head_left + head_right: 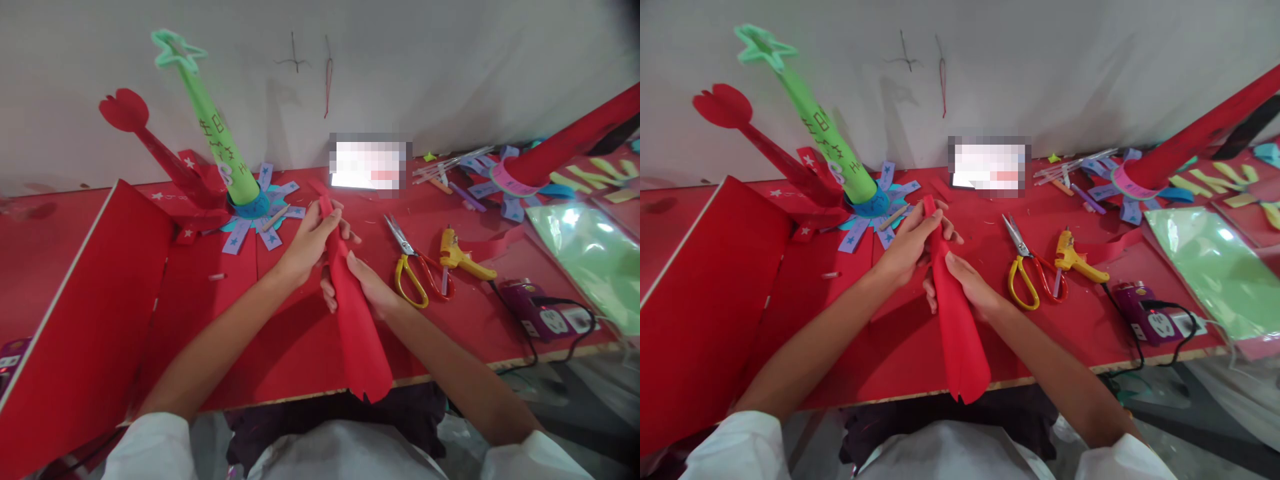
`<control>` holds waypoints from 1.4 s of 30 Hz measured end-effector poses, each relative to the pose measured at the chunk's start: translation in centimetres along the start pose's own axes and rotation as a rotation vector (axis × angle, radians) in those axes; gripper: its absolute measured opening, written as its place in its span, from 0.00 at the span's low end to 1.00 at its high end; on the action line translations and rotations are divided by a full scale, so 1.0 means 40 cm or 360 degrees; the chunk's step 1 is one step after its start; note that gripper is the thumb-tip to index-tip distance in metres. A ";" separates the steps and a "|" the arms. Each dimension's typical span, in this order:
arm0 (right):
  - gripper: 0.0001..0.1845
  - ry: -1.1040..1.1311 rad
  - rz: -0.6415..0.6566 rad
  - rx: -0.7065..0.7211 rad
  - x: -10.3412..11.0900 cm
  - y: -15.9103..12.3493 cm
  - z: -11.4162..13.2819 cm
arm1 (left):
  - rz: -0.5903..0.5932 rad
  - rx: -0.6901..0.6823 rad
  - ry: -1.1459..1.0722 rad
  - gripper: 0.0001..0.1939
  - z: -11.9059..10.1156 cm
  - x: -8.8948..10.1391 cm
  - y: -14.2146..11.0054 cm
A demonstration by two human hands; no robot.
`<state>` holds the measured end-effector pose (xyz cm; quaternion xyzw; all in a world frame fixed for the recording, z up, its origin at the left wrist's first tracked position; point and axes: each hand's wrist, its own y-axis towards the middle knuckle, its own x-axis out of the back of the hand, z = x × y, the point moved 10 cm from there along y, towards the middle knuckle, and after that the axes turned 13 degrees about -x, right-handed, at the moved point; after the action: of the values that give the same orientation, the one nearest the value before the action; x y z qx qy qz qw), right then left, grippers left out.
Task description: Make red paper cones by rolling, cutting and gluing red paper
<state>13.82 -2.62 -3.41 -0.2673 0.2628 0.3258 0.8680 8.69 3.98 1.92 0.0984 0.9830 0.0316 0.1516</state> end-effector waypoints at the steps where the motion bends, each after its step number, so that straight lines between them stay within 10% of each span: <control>1: 0.31 -0.0006 -0.0041 -0.0023 0.008 0.002 -0.005 | -0.0077 -0.0006 0.0003 0.11 0.005 0.016 0.006; 8: 0.33 -0.0118 -0.0295 -0.0066 0.064 0.007 -0.010 | -0.0573 -0.0147 -0.0119 0.16 0.020 0.169 0.067; 15: 0.26 -0.0657 -0.0833 0.0700 0.130 -0.063 0.136 | -0.0733 -0.0418 -0.0088 0.30 -0.041 0.330 0.125; 18: 0.30 -0.0637 -0.0386 0.0654 0.101 -0.073 0.153 | -0.0670 -0.0455 0.0087 0.39 -0.063 0.355 0.135; 22: 0.23 -0.1029 0.0486 0.0034 0.007 -0.078 0.061 | -0.0784 -0.0524 0.0036 0.38 -0.072 0.388 0.127; 26: 0.16 -0.1134 0.0628 -0.0184 -0.011 -0.081 0.023 | -0.0866 -0.0643 -0.0004 0.26 -0.086 0.413 0.122; 37: 0.13 -0.0525 -0.0845 0.0807 0.231 -0.093 0.202 | -0.1106 -0.1030 -0.0511 0.17 -0.169 0.386 0.074; 42: 0.12 -0.0366 -0.1013 0.1031 0.249 -0.116 0.219 | -0.1132 -0.1133 -0.0495 0.14 -0.224 0.322 0.029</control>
<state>26.03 4.16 -2.04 -0.0121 0.1579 -0.0278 0.9870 -5.88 7.44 6.79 -0.2953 0.8500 0.2953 0.3211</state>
